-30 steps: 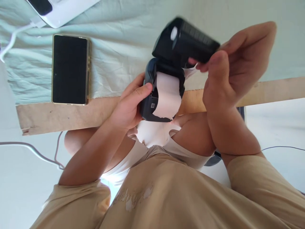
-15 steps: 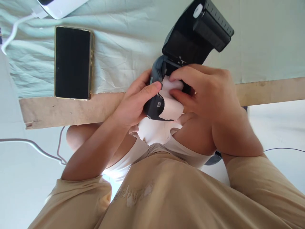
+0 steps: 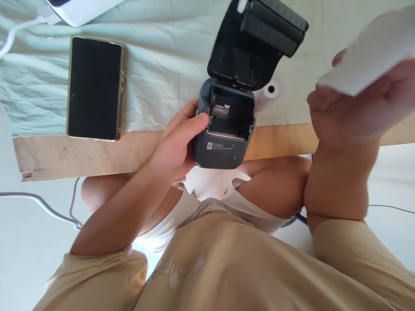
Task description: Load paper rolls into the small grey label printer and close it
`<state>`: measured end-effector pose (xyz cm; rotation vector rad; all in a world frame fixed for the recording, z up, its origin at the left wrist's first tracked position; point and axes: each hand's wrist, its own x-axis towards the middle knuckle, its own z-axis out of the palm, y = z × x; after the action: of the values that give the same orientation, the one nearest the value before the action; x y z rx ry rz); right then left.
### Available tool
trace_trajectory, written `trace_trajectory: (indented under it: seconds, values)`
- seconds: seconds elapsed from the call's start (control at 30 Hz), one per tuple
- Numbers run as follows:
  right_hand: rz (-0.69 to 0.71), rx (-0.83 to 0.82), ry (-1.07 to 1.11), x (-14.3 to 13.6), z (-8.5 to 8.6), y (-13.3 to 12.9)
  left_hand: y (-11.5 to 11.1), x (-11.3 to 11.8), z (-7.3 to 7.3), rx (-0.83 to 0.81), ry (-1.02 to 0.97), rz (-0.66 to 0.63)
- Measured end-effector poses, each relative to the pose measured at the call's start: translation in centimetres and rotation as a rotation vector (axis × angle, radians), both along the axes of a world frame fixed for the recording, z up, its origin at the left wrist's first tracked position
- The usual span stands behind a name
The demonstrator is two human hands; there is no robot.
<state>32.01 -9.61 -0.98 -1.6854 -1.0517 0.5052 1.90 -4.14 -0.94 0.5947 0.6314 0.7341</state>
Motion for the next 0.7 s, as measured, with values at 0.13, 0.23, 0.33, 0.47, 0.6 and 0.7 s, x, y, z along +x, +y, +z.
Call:
trace_trajectory:
  seconds: [0.13,0.23,0.33,0.47,0.6,0.7]
  values:
    - [-0.247,0.188,0.082,1.4,-2.3,1.2,-0.1,0.1,0.2,-0.006,-0.015,-0.006]
    - [-0.201,0.152,-0.086,0.4,-2.5,1.0,-0.3,0.5,0.2,-0.024,-0.016,0.037]
    - [-0.113,0.012,-0.289,-0.1,-1.7,0.5,-0.4,0.8,0.0,-0.019,-0.036,0.082]
    - [-0.062,-0.133,-0.414,0.2,-0.9,0.3,-0.4,0.6,-0.2,0.008,-0.053,0.061]
    - [-0.106,-0.162,-0.437,0.7,-1.3,0.5,-0.5,0.4,0.2,0.02,-0.033,0.058]
    - [-0.095,-0.11,-0.456,0.7,-1.4,0.3,-0.4,0.4,0.5,0.02,0.011,0.046]
